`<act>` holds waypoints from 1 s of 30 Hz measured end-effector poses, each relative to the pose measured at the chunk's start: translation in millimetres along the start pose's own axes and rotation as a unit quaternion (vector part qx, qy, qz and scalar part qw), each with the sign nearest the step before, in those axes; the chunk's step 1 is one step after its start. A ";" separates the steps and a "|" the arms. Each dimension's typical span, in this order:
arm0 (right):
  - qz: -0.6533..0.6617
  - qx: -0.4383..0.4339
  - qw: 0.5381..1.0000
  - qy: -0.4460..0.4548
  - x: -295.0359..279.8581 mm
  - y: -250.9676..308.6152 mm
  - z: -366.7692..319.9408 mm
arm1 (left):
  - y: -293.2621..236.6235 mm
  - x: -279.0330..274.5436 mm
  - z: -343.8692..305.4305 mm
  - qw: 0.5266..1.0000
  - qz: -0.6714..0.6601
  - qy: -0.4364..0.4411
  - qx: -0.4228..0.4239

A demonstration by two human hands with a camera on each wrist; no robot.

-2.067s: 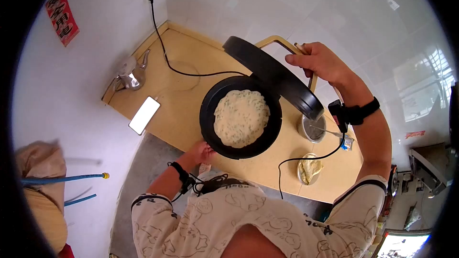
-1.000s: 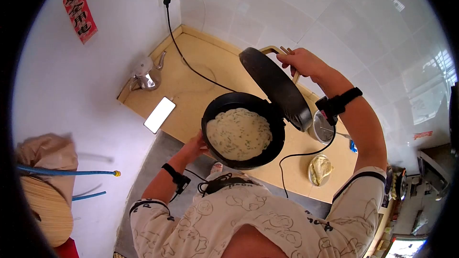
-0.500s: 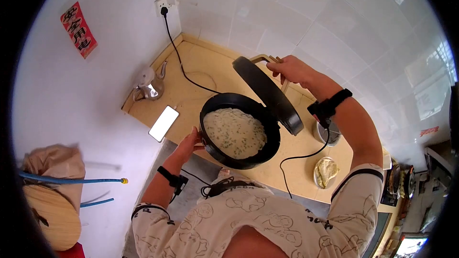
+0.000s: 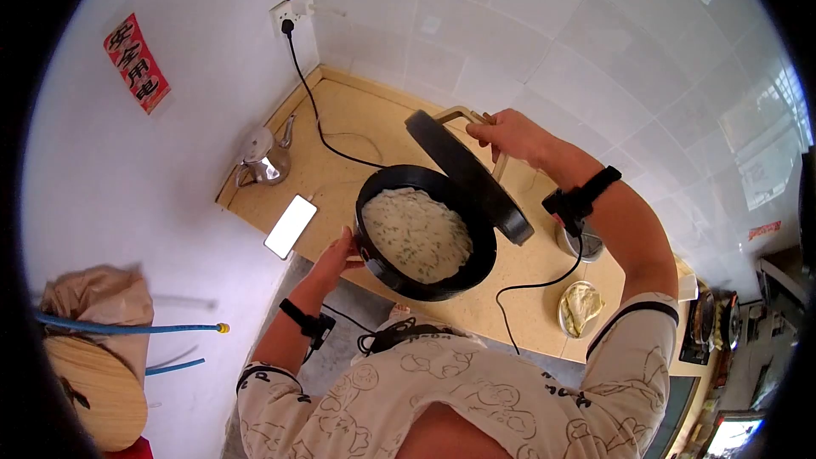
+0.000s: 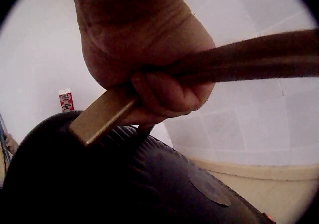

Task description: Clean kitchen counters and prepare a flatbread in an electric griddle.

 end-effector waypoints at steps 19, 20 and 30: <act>-0.019 -0.013 0.999 -0.047 8.1 -0.3 -56.0 | -37.6 -19.0 1.0 0.991 0.023 -0.091 0.101; -0.021 -0.018 0.998 -0.059 9.6 -3.4 -56.4 | -40.6 -19.0 0.5 0.989 0.035 -0.094 0.106; 0.086 -0.101 0.983 -0.124 14.8 -3.9 -78.7 | -57.1 -15.1 -17.8 0.979 -0.035 -0.145 0.140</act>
Point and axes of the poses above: each hand's wrist, its own z-axis towards the middle knuckle, its own x-axis out of the palm, y = z × x, the point moved 9 cm from there along z, towards the middle knuckle, and after that the axes turned 11 degrees about -z, right-handed, at the moved point
